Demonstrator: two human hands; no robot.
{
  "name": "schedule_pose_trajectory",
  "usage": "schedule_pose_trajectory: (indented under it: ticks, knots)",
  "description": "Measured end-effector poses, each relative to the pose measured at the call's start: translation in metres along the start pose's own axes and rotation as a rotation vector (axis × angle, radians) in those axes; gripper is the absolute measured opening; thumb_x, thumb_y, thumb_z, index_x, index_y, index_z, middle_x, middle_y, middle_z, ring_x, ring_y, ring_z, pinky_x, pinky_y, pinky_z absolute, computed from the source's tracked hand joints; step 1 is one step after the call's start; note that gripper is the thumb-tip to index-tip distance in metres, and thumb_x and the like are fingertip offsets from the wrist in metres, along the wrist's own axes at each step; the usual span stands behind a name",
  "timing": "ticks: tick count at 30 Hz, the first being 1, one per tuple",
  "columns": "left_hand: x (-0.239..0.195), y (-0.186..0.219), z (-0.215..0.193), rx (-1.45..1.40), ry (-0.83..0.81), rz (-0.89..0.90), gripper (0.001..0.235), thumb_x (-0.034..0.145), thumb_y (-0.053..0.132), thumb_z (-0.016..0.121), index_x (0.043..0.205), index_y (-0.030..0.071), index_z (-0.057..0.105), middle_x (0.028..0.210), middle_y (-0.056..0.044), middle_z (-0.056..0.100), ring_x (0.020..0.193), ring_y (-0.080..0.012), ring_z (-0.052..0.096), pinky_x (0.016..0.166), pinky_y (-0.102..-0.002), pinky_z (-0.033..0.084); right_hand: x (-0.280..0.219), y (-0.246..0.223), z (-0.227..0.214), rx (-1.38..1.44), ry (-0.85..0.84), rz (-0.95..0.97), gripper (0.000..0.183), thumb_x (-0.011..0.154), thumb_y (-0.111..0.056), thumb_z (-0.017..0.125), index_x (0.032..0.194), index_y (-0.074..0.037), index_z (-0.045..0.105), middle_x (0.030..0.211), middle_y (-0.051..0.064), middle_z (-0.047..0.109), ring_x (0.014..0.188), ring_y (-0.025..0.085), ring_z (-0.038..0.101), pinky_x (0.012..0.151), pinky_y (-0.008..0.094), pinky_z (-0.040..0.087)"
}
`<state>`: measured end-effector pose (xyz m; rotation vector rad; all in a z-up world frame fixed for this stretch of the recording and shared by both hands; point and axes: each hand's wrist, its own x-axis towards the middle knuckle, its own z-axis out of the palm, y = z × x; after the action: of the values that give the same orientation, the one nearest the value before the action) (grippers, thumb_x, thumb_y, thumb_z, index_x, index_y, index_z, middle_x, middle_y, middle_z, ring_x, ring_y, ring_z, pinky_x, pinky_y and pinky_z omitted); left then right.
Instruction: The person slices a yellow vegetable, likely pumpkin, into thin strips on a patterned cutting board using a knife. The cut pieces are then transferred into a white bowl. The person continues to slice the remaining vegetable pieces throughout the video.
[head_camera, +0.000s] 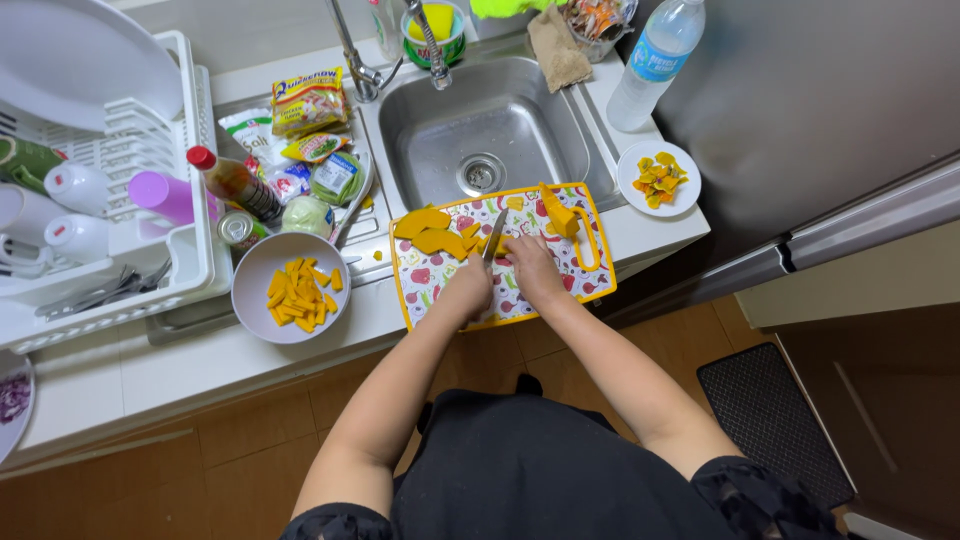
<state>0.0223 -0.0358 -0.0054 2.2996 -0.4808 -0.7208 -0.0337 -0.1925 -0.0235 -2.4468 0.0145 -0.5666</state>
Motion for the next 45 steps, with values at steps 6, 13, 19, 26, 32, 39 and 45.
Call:
schedule_pose_trajectory:
  ticks: [6, 13, 19, 26, 32, 39, 45]
  knots:
    - [-0.008, -0.008, -0.013, 0.149, 0.084, 0.034, 0.034, 0.103, 0.032, 0.051, 0.111, -0.002, 0.052, 0.092, -0.031, 0.07, 0.085, -0.0483, 0.069, 0.078, -0.057, 0.055, 0.001, -0.014, -0.003, 0.017, -0.01, 0.044, 0.048, 0.088, 0.001, 0.069, 0.133, -0.013, 0.057, 0.107, 0.015, 0.062, 0.106, 0.04, 0.057, 0.096, 0.049, 0.048]
    - [-0.028, -0.002, -0.017, 0.264, 0.166, 0.082, 0.032, 0.098, 0.032, 0.054, 0.11, 0.002, 0.052, 0.089, -0.027, 0.071, 0.083, -0.0469, 0.07, 0.075, -0.057, 0.056, 0.014, -0.028, -0.008, -0.007, -0.037, -0.057, 0.064, 0.078, 0.01, 0.062, 0.133, -0.021, 0.059, 0.125, 0.02, 0.047, 0.11, 0.043, 0.055, 0.097, 0.053, 0.045]
    - [-0.027, -0.007, -0.006, 0.315, 0.248, 0.158, 0.024, 0.099, 0.024, 0.052, 0.109, 0.002, 0.052, 0.08, -0.026, 0.071, 0.073, -0.0458, 0.071, 0.065, -0.057, 0.056, 0.017, -0.014, -0.007, 0.091, -0.082, -0.01, 0.064, 0.075, 0.016, 0.054, 0.128, -0.019, 0.062, 0.13, 0.021, 0.045, 0.114, 0.043, 0.055, 0.097, 0.047, 0.051]
    - [-0.027, -0.01, 0.009, 0.358, 0.248, 0.189, 0.017, 0.096, 0.013, 0.048, 0.108, 0.001, 0.051, 0.08, -0.026, 0.072, 0.073, -0.0437, 0.073, 0.063, -0.055, 0.058, 0.014, -0.019, -0.012, -0.023, -0.206, -0.003, 0.062, 0.073, 0.016, 0.059, 0.123, -0.02, 0.068, 0.137, 0.022, 0.046, 0.119, 0.044, 0.055, 0.103, 0.049, 0.047]
    - [-0.031, -0.001, 0.008, 0.367, 0.268, 0.21, 0.014, 0.097, 0.013, 0.049, 0.106, 0.003, 0.051, 0.077, -0.025, 0.071, 0.069, -0.0426, 0.073, 0.06, -0.053, 0.058, 0.014, -0.028, -0.021, -0.038, -0.166, -0.01, 0.072, 0.073, 0.016, 0.059, 0.133, -0.024, 0.066, 0.136, 0.026, 0.044, 0.121, 0.048, 0.054, 0.1, 0.049, 0.048]
    - [-0.028, -0.002, 0.013, 0.451, 0.285, 0.237, 0.012, 0.097, 0.012, 0.049, 0.105, 0.003, 0.05, 0.077, -0.024, 0.072, 0.069, -0.0401, 0.074, 0.059, -0.051, 0.058, 0.013, -0.011, -0.019, 0.064, -0.233, 0.111, 0.056, 0.078, 0.013, 0.06, 0.124, -0.018, 0.065, 0.133, 0.022, 0.048, 0.115, 0.042, 0.061, 0.097, 0.044, 0.055]
    - [-0.037, 0.01, 0.01, 0.378, 0.244, 0.17, 0.014, 0.096, 0.012, 0.047, 0.107, 0.003, 0.048, 0.078, -0.025, 0.072, 0.072, -0.0433, 0.073, 0.062, -0.054, 0.057, 0.017, -0.018, -0.021, -0.009, -0.231, 0.013, 0.049, 0.077, 0.004, 0.073, 0.12, -0.018, 0.069, 0.134, 0.027, 0.045, 0.118, 0.048, 0.056, 0.097, 0.047, 0.051]
